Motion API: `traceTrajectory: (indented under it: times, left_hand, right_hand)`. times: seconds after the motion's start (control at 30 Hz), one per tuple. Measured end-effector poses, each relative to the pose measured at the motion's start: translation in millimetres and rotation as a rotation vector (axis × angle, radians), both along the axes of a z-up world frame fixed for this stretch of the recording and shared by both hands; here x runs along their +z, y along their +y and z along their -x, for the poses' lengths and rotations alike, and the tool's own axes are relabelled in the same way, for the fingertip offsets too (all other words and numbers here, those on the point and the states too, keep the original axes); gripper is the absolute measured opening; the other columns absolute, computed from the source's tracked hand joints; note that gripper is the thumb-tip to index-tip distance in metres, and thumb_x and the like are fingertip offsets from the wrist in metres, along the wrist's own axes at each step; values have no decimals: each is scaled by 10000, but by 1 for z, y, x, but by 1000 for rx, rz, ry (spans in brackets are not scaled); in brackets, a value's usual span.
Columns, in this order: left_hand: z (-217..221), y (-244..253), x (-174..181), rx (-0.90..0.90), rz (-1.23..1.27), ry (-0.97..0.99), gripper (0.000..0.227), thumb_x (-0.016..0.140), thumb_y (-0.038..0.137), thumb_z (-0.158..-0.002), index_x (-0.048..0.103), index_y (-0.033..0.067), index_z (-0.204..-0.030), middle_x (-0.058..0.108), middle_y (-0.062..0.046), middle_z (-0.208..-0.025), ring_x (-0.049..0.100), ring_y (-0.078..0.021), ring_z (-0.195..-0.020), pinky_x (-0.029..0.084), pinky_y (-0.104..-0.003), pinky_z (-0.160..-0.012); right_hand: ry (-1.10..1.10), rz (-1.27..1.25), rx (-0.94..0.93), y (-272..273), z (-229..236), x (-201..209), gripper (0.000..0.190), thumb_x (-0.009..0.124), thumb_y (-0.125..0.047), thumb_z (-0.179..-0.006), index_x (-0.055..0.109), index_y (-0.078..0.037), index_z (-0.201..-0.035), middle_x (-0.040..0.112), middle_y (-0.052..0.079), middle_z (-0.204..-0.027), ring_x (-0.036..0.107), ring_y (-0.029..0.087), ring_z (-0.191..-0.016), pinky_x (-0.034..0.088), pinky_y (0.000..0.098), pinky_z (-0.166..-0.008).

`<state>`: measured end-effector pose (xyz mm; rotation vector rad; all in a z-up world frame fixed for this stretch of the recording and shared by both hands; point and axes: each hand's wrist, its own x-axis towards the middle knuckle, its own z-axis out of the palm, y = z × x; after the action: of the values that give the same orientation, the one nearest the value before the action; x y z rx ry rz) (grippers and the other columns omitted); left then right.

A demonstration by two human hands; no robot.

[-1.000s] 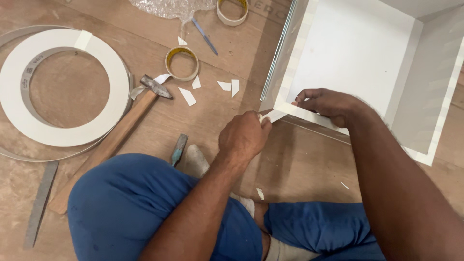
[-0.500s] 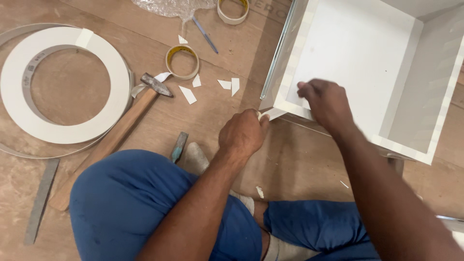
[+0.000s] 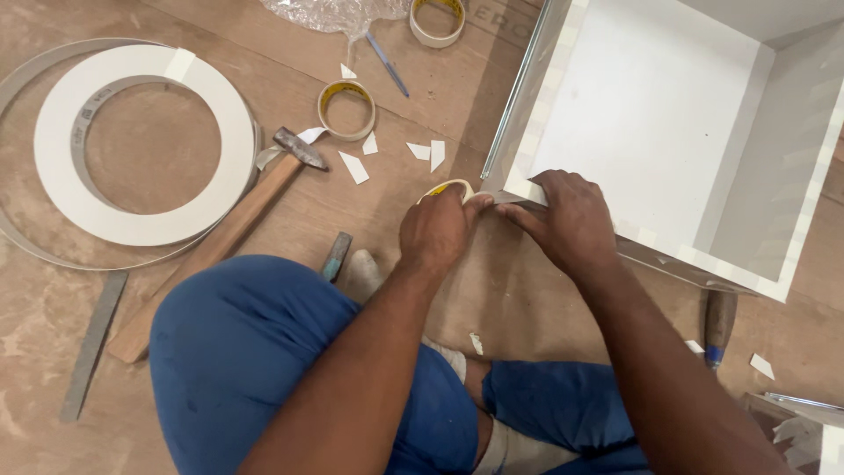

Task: The person applies glue to the edge of a white drawer and attaches a wooden trim piece. They then use masking tape to secure the trim and a hammer with a chisel to tap the piece into place.

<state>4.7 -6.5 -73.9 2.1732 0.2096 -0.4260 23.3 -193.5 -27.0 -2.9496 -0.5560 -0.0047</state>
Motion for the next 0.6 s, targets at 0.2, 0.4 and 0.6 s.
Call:
traceTrajectory:
  times: [0.2, 0.4, 0.6]
  left_hand:
    - [-9, 1, -32, -99, -15, -132, 384, 512, 405, -1011, 658, 58, -1092, 734, -203, -1043, 684, -405, -1020, 492, -539, -911]
    - [-19, 7, -22, -104, -73, -37, 368, 530, 412, -1004, 670, 86, -1100, 728, -200, -1066, 674, -407, -1043, 503, -525, -915]
    - [-27, 4, -19, -68, -135, -35, 416, 577, 476, -991, 716, 89, -1049, 742, -183, -1012, 710, -378, -1004, 534, -501, -883]
  right_hand:
    - [-90, 74, -11, 7, 3, -9, 589, 803, -524, -853, 688, -7, -1111, 700, 149, -992, 628, 333, -960, 470, 471, -899]
    - [-243, 61, -14, 13, 16, -18, 619, 807, -536, -855, 673, -25, -1177, 685, 122, -1030, 610, 300, -996, 422, 494, -1000]
    - [-157, 28, -26, 7, 16, -19, 644, 794, -551, -854, 667, -45, -1230, 689, 110, -1077, 614, 302, -1020, 418, 482, -994]
